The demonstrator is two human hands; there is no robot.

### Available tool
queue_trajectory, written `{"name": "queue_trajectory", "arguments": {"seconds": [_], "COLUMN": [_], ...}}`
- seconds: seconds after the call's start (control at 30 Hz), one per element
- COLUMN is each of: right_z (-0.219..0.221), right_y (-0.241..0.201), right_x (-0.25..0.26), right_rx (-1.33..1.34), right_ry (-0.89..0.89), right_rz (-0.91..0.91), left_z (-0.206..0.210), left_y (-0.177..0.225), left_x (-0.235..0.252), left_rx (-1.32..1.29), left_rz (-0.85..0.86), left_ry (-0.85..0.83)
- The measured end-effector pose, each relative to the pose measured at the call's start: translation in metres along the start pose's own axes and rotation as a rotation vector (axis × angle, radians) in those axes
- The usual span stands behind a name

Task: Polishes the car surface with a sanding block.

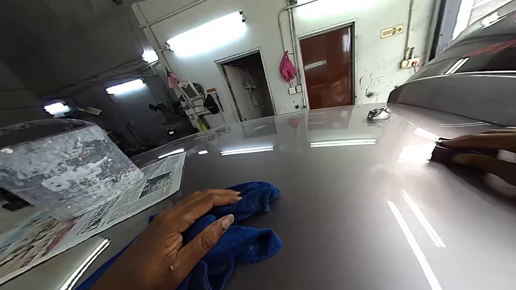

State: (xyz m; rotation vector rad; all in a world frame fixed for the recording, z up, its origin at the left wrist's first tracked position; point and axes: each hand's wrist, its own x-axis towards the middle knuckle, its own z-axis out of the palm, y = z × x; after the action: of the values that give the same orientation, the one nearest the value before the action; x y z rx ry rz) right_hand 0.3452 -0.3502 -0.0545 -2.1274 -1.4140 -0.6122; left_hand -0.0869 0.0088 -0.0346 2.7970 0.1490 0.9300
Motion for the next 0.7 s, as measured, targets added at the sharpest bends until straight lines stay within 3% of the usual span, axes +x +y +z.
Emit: {"name": "queue_trajectory", "arguments": {"seconds": [0.1, 0.2, 0.33, 0.43, 0.6, 0.7], "right_z": [-0.009, -0.029, -0.012, -0.014, -0.022, -0.009], "right_y": [-0.004, -0.034, -0.013, -0.009, -0.022, -0.012], "right_x": [0.002, -0.027, -0.013, 0.009, -0.033, -0.017], "right_rx": [-0.040, -0.004, -0.085, -0.103, -0.079, -0.108], "right_ry": [0.000, -0.096, -0.012, -0.049, 0.011, 0.031], "right_rz": [-0.101, 0.047, -0.088, -0.060, -0.100, -0.105], "left_z": [-0.007, -0.012, -0.010, -0.012, -0.008, -0.007], "left_y": [0.008, 0.015, 0.019, 0.016, 0.021, 0.023], "left_x": [-0.003, 0.002, 0.009, 0.006, 0.008, 0.012], "left_rx": [-0.032, -0.052, -0.050, -0.082, -0.095, -0.090], "left_rz": [0.010, -0.019, -0.056, -0.007, -0.015, -0.045], "left_ry": [-0.065, -0.138, -0.181, -0.178, -0.165, -0.191]}}
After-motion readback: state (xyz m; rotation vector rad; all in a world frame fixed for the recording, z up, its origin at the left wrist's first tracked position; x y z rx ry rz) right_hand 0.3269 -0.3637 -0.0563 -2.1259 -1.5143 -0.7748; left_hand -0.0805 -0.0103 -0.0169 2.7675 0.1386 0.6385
